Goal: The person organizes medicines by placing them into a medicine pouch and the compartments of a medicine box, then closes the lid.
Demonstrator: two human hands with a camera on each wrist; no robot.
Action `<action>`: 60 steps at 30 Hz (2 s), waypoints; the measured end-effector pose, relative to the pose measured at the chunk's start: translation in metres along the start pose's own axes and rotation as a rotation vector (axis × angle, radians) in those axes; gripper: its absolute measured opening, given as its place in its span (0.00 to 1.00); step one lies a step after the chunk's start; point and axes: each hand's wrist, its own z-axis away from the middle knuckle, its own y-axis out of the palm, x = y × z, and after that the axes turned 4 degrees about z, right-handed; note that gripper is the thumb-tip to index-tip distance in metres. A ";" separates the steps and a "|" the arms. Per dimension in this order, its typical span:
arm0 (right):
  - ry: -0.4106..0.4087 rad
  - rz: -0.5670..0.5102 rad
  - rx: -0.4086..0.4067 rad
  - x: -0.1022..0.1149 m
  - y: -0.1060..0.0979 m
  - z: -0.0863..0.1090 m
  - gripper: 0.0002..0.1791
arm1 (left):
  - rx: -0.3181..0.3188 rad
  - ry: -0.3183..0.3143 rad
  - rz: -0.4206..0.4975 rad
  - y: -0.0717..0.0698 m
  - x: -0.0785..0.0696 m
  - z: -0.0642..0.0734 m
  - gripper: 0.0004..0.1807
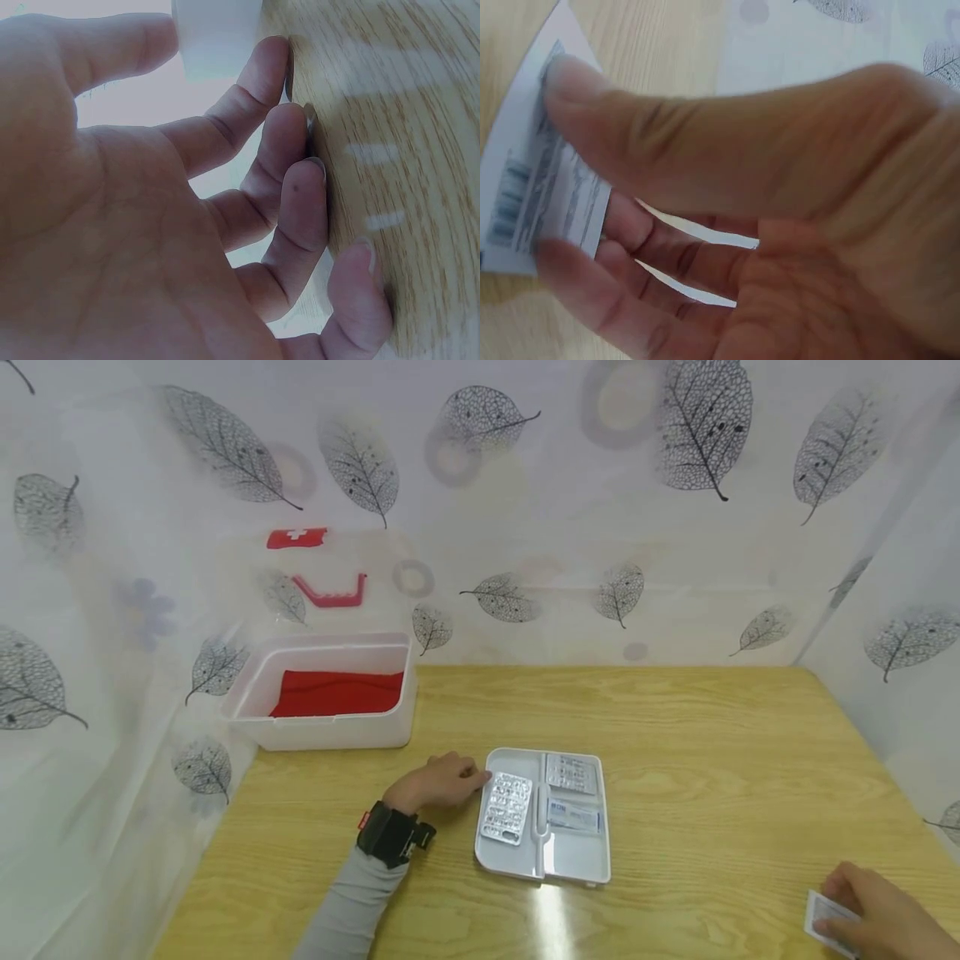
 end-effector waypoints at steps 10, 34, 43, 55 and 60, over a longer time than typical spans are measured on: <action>-0.262 0.054 -0.107 0.055 -0.007 -0.009 0.10 | 0.006 -0.024 0.002 0.000 -0.002 0.001 0.20; -0.632 -0.207 -0.075 0.241 0.010 -0.068 0.06 | 0.022 -0.010 -0.022 0.002 -0.001 -0.003 0.19; -0.627 -0.058 -0.199 0.245 0.026 -0.073 0.11 | 0.012 0.002 -0.015 0.000 0.002 -0.003 0.20; -0.591 0.037 -0.314 0.248 0.035 -0.075 0.17 | 0.002 -0.004 -0.017 0.001 -0.001 0.001 0.18; -0.531 -0.029 -0.328 0.252 0.028 -0.075 0.15 | -0.013 -0.036 0.024 -0.003 -0.001 0.011 0.20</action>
